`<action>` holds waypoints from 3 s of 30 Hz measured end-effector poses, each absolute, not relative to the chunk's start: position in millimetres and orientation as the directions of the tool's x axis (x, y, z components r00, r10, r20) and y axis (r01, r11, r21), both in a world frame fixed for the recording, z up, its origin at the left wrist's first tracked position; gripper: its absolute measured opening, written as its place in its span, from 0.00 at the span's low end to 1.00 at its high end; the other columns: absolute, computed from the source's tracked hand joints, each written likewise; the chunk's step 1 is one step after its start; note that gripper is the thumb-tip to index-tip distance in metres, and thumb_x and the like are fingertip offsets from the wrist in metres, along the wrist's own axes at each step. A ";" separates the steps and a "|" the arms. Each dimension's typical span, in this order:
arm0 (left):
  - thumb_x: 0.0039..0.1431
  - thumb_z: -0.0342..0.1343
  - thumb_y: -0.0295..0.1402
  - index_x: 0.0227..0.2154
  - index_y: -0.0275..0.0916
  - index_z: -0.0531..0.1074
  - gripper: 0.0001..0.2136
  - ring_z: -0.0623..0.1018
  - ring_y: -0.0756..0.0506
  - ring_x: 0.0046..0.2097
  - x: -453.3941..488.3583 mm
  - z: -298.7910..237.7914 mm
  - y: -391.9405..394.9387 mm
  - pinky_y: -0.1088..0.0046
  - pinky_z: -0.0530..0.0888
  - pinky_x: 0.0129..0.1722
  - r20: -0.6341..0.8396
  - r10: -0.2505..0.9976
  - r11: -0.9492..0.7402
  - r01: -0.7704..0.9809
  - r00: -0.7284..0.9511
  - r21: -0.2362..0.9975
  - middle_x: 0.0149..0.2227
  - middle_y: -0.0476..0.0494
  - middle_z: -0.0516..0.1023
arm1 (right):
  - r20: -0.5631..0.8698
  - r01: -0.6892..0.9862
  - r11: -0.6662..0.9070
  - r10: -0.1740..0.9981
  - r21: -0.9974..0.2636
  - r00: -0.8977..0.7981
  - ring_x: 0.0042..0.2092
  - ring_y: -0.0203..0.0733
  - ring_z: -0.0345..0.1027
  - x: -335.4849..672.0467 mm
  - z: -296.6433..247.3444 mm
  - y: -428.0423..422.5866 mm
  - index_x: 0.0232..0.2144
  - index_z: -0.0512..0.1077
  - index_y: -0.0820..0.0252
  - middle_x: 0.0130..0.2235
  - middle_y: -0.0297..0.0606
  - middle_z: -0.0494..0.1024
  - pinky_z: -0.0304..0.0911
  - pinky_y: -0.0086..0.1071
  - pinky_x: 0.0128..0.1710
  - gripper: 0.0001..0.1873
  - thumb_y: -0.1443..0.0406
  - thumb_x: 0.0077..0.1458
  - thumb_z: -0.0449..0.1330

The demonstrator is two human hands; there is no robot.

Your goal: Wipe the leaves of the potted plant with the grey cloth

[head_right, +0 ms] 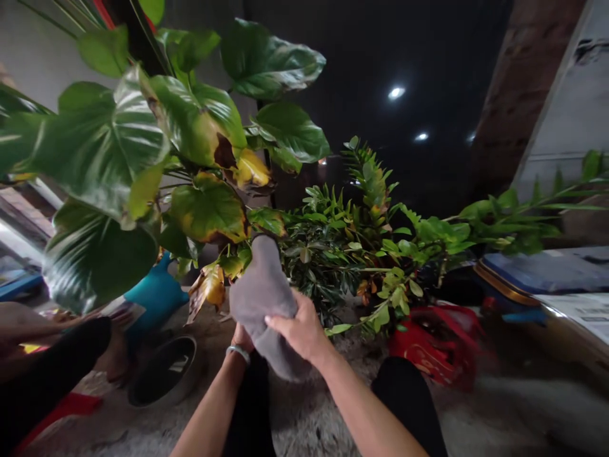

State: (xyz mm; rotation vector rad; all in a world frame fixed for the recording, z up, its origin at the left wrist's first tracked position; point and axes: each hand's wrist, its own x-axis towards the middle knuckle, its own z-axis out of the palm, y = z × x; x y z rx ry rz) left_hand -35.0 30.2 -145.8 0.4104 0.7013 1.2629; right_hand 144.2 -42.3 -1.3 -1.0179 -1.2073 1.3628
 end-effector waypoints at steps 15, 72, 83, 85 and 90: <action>0.66 0.45 0.41 0.32 0.35 0.81 0.21 0.80 0.40 0.35 -29.1 -131.1 25.3 0.63 0.72 0.41 -0.321 0.937 0.323 -0.693 0.138 0.645 0.28 0.40 0.82 | -0.005 -0.211 -0.010 1.000 -0.977 -0.024 0.33 0.43 0.71 166.3 4.0 -61.8 0.32 0.79 0.60 0.31 0.35 0.82 0.66 0.35 0.38 0.18 0.63 0.33 0.68; 0.62 0.52 0.39 0.39 0.33 0.80 0.16 0.79 0.41 0.36 -36.4 -142.0 31.1 0.63 0.73 0.39 -0.364 0.921 0.365 -0.631 0.138 0.684 0.36 0.35 0.82 | -0.510 -0.647 -0.324 0.852 -0.690 0.117 0.28 0.52 0.77 197.8 -36.1 -51.5 0.26 0.76 0.61 0.23 0.42 0.81 0.73 0.41 0.31 0.09 0.63 0.39 0.68; 0.61 0.54 0.38 0.37 0.32 0.80 0.15 0.79 0.41 0.36 -37.1 -141.8 29.5 0.65 0.73 0.38 -0.350 0.926 0.356 -0.647 0.145 0.674 0.35 0.35 0.82 | -0.231 -0.554 0.056 0.871 -0.830 0.434 0.26 0.45 0.74 216.0 16.7 -43.2 0.29 0.77 0.61 0.25 0.36 0.82 0.69 0.35 0.27 0.19 0.64 0.27 0.72; 0.61 0.53 0.39 0.37 0.32 0.80 0.15 0.79 0.41 0.36 -37.5 -140.8 29.1 0.65 0.73 0.37 -0.349 0.926 0.356 -0.644 0.144 0.678 0.34 0.35 0.82 | -0.296 -0.614 0.051 0.843 -0.788 0.450 0.28 0.47 0.75 212.9 11.5 -30.1 0.27 0.77 0.60 0.25 0.36 0.82 0.72 0.36 0.30 0.16 0.65 0.29 0.71; 0.61 0.53 0.40 0.38 0.32 0.80 0.16 0.79 0.41 0.36 -40.9 -143.6 29.0 0.64 0.73 0.39 -0.346 0.925 0.364 -0.632 0.158 0.684 0.34 0.36 0.82 | -0.566 -0.669 -0.410 0.824 -0.620 0.019 0.27 0.50 0.77 175.6 -36.0 -75.4 0.23 0.76 0.61 0.20 0.40 0.79 0.73 0.39 0.30 0.11 0.62 0.34 0.70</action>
